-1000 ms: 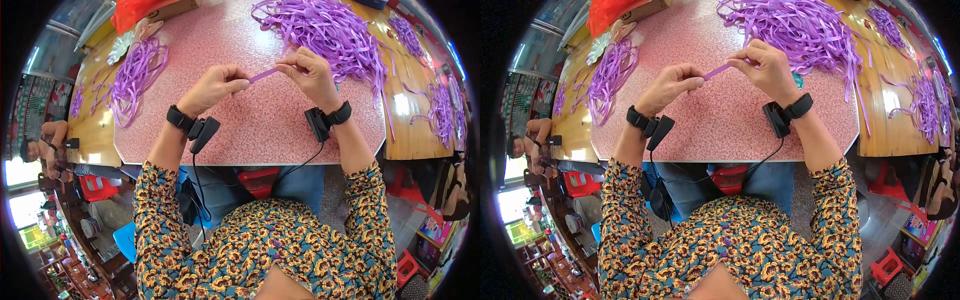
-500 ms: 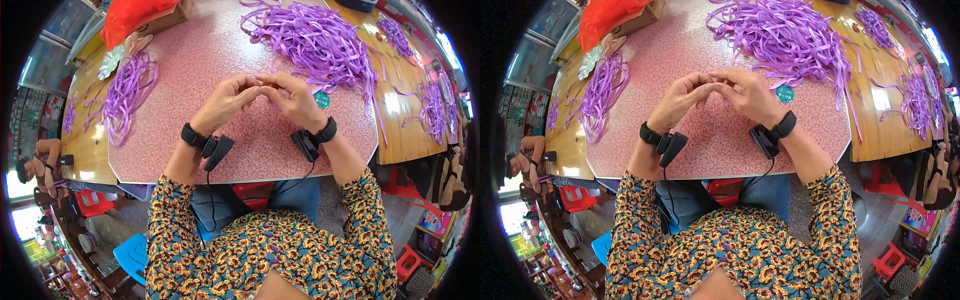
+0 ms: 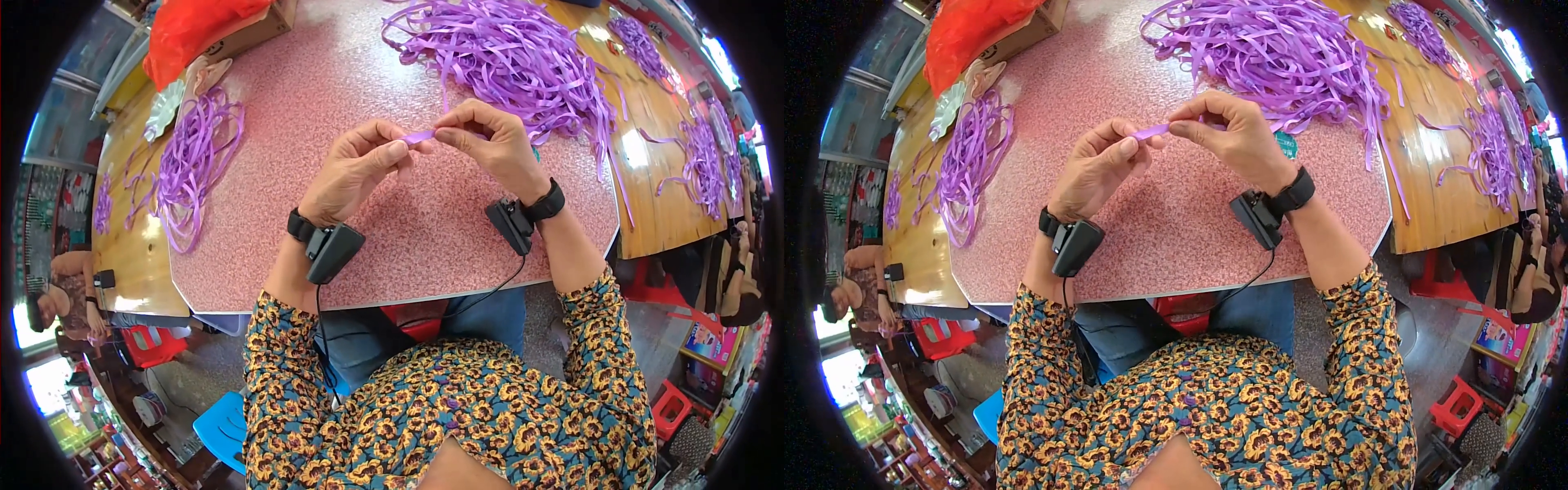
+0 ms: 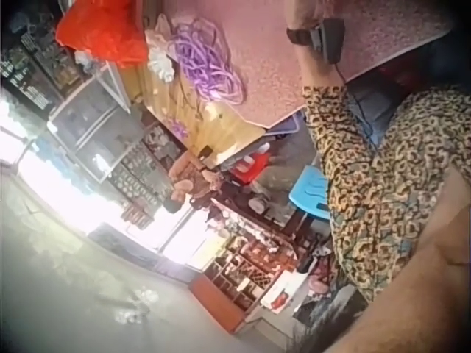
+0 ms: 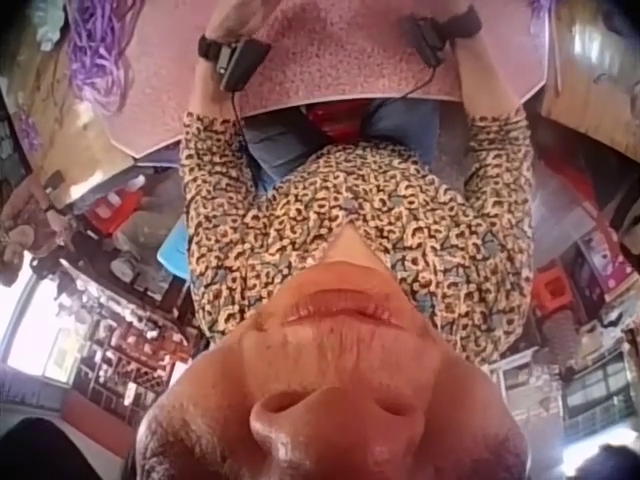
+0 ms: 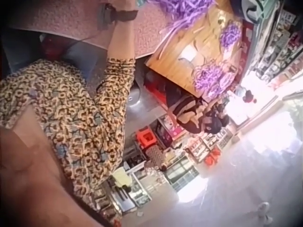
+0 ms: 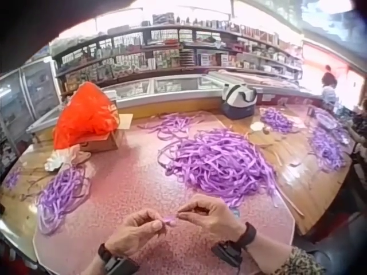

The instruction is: The person picks up a purple ribbon from a pile on the table and ties it into a small bow by hand, repeating the process with additional ribbons.

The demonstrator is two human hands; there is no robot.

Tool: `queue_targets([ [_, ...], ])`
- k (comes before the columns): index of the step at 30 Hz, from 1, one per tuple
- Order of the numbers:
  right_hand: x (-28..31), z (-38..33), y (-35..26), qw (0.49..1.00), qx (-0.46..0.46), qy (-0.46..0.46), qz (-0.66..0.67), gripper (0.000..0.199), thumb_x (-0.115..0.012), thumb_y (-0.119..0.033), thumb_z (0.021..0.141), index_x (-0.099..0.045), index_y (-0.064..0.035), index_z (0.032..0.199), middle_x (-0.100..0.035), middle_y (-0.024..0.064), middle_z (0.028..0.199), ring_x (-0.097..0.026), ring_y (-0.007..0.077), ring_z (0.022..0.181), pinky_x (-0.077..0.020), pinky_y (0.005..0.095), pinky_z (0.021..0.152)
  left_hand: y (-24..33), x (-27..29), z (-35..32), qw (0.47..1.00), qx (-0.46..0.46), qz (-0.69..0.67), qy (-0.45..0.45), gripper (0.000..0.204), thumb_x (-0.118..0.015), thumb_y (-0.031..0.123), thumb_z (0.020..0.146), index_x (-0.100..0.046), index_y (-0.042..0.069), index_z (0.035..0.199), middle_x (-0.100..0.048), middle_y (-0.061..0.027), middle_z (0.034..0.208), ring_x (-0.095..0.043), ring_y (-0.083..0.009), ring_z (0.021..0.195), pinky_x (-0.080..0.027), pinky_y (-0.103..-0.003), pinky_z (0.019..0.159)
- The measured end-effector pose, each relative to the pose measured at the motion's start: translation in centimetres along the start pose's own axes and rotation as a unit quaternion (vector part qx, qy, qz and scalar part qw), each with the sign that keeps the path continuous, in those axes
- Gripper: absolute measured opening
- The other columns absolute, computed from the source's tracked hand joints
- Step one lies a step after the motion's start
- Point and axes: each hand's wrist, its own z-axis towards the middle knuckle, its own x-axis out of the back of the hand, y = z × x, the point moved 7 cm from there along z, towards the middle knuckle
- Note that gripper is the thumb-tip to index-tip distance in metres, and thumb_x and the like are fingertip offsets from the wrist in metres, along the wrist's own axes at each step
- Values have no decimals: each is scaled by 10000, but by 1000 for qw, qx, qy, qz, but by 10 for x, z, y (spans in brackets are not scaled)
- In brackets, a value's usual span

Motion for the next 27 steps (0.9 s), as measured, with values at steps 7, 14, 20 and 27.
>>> queue_targets([
  [7, -20, -5, 11, 991, -110, 51, 62, 167, -679, -82, 915, -680, -1, 1061, -686, 23, 926, -613, 64, 832, -499, 198, 746, 2, 6, 1, 970, -128, 168, 119, 79, -691, 64, 890, -667, 43, 962, -685, -66, 1050, -630, -145, 878, -512, -293, 786],
  [14, -16, -6, 14, 988, -122, 63, 66, 214, -692, -178, 920, -709, 6, 1027, -698, 32, 904, -603, 62, 802, -474, 191, 692, 32, -28, -6, 727, -334, 589, 108, 155, -703, -36, 783, -657, 21, 919, -669, -98, 992, -637, -273, 954, -524, -351, 815],
  [20, -17, -6, 26, 980, -173, 33, 95, 244, -724, -252, 895, -720, -11, 932, -661, -16, 780, -532, 26, 655, -405, 176, 560, 28, -43, -7, 680, -340, 649, 35, 139, -661, -32, 766, -640, 18, 893, -629, -103, 981, -607, -297, 971, -518, -368, 794],
  [27, -22, -15, 37, 943, -292, -63, 145, 212, -729, -245, 891, -718, -33, 900, -626, -44, 733, -432, -4, 525, -300, 172, 445, 20, -45, -7, 680, -270, 681, -38, 130, -682, -16, 793, -633, 18, 909, -592, -99, 956, -608, -289, 909, -512, -372, 767],
])
